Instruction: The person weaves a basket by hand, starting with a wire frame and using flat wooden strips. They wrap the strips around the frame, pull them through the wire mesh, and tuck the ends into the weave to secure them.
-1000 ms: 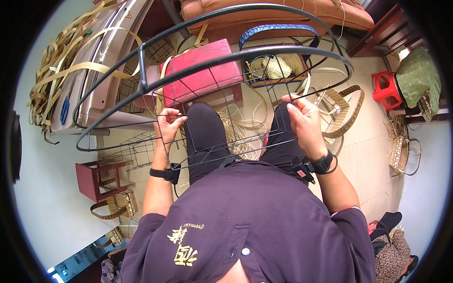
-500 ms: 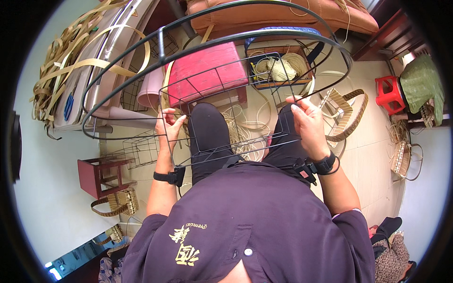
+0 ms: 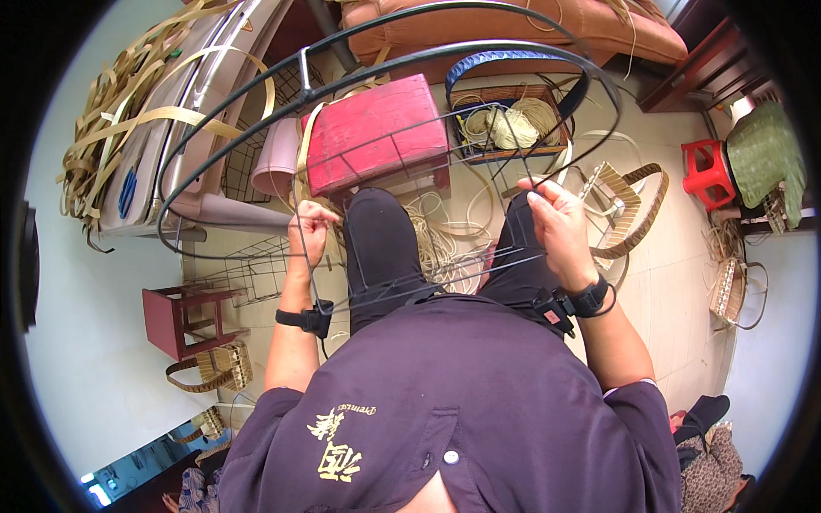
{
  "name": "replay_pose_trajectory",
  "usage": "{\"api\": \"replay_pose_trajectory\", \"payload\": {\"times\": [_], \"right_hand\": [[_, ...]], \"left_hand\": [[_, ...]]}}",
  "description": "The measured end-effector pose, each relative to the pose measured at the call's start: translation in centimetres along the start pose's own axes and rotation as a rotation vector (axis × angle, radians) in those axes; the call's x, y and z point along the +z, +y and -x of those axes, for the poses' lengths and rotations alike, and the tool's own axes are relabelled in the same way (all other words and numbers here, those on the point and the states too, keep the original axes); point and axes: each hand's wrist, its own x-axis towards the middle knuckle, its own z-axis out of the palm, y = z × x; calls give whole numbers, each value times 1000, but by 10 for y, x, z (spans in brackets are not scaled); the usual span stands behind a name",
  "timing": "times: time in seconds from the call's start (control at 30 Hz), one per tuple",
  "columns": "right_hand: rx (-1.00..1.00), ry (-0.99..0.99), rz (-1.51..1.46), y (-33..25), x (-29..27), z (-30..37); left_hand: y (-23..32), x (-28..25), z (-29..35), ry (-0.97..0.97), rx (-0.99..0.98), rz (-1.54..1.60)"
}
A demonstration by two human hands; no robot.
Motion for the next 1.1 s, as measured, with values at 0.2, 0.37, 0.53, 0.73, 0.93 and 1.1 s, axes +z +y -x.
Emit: {"api": "replay_pose_trajectory", "payload": {"times": [0.2, 0.37, 0.53, 0.73, 0.93, 1.1], "right_hand": [[29, -8, -39, 3, 2, 1], [20, -14, -31, 7, 0, 0], [30, -14, -42, 6, 2, 0], [16, 2, -53, 8, 3, 1], [22, 3, -54, 13, 1, -1], [19, -6, -22, 11, 4, -4]], "left_hand": [[4, -4, 14, -178, -161, 181], [16, -6, 28, -28, -282, 246], [17, 5, 33, 63, -294, 352], [2, 8, 35, 65, -367, 169], [1, -16, 29, -131, -916, 510], [1, 6, 32, -285, -592, -192]]}}
